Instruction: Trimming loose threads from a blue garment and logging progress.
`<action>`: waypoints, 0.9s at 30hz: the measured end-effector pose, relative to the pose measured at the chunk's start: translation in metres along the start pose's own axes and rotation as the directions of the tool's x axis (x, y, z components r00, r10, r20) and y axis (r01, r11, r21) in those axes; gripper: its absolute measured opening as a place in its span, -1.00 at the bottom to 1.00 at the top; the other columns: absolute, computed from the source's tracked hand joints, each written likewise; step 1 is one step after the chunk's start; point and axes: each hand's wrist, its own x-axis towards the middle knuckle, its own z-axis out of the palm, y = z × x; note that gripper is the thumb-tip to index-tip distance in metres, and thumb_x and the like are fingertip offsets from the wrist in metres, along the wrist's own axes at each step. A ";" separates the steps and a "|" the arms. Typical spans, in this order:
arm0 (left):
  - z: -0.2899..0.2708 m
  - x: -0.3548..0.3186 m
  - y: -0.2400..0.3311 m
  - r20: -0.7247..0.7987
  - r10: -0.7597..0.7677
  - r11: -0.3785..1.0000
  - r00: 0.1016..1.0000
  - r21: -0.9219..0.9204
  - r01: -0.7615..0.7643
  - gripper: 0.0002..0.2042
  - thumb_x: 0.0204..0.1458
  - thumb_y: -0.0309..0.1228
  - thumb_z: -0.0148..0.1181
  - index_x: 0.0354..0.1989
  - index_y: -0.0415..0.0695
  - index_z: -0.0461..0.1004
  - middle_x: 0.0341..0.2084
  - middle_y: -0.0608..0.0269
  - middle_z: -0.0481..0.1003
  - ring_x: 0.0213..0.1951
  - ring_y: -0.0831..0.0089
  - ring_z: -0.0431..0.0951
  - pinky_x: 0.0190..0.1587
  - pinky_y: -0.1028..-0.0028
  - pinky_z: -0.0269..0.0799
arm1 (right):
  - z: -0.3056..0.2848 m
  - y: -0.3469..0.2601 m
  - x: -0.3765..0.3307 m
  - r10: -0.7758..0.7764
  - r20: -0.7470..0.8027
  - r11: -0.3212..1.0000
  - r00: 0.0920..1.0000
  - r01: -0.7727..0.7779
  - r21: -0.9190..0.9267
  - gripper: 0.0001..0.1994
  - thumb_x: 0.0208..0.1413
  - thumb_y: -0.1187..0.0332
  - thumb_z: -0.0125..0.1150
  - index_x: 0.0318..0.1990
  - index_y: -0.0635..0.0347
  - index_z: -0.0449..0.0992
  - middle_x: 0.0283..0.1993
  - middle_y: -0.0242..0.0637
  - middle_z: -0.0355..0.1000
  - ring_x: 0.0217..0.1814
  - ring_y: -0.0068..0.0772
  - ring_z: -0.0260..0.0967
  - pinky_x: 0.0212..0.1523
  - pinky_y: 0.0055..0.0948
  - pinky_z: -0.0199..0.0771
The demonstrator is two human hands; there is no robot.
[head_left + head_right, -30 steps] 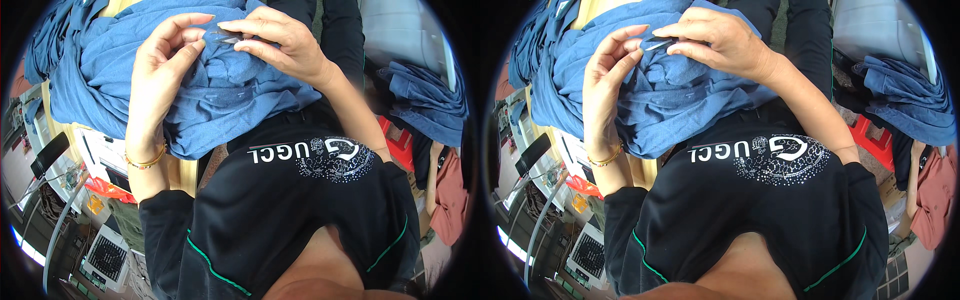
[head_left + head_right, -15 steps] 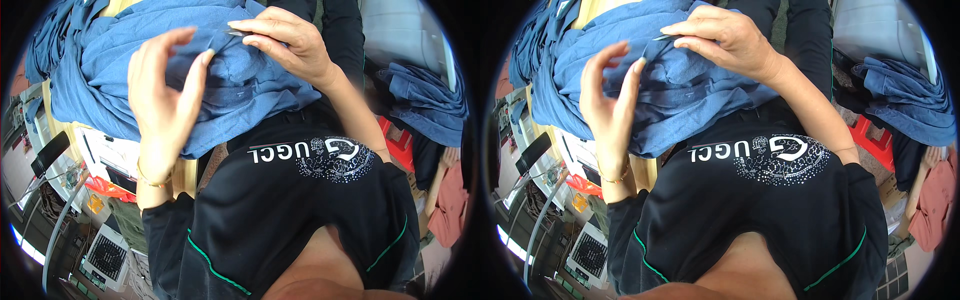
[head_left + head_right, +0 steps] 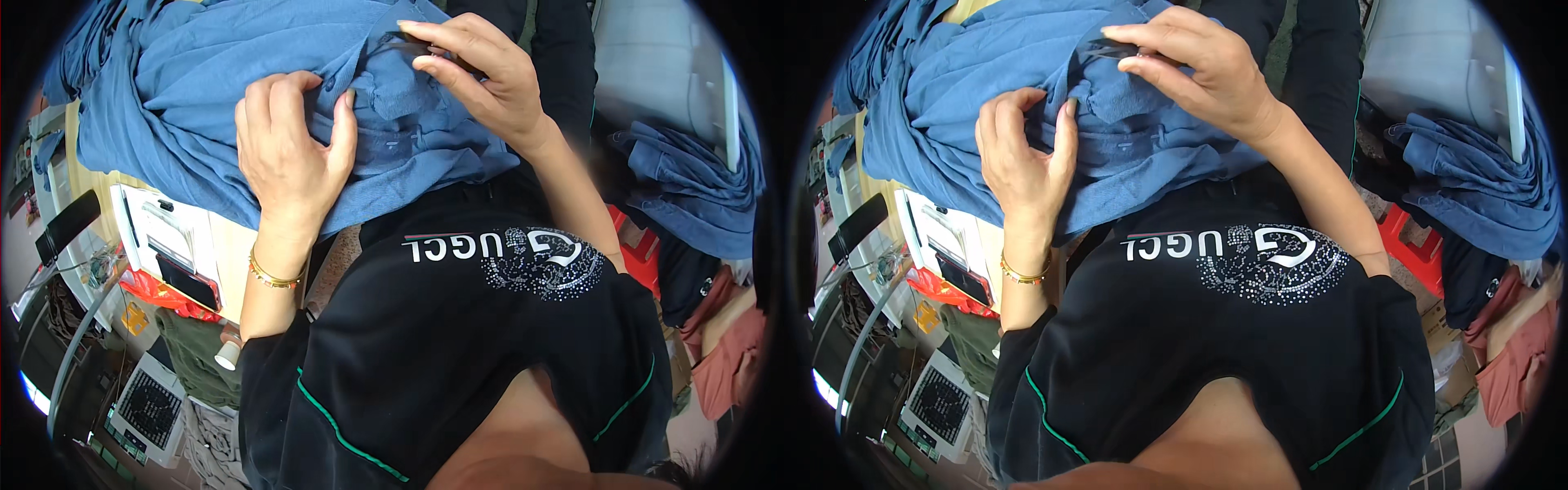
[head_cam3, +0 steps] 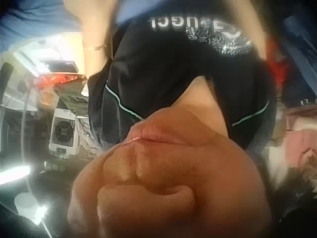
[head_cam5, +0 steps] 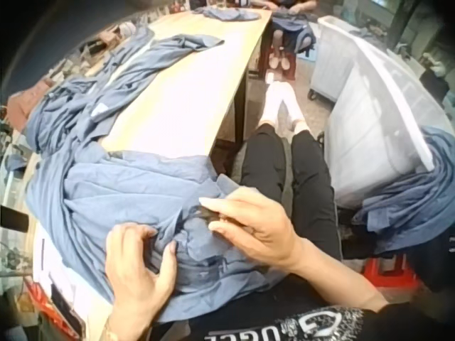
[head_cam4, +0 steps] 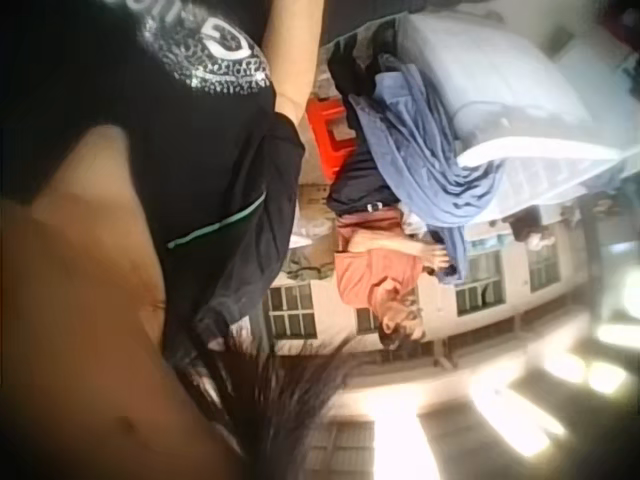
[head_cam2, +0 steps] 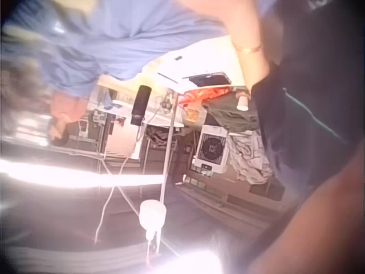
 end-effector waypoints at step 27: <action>-0.031 0.010 -0.031 0.435 -0.140 0.676 0.889 -0.615 0.407 -0.84 0.30 -0.51 0.11 -0.10 -0.39 0.49 -0.40 0.24 0.42 -0.36 0.53 0.36 -0.25 0.54 0.31 | 0.018 -0.038 0.035 -0.228 0.377 0.673 0.898 0.425 -0.606 -0.63 0.07 0.33 0.42 0.06 0.10 0.62 -0.30 -0.32 0.44 -0.33 -0.27 0.45 -0.33 -0.37 0.48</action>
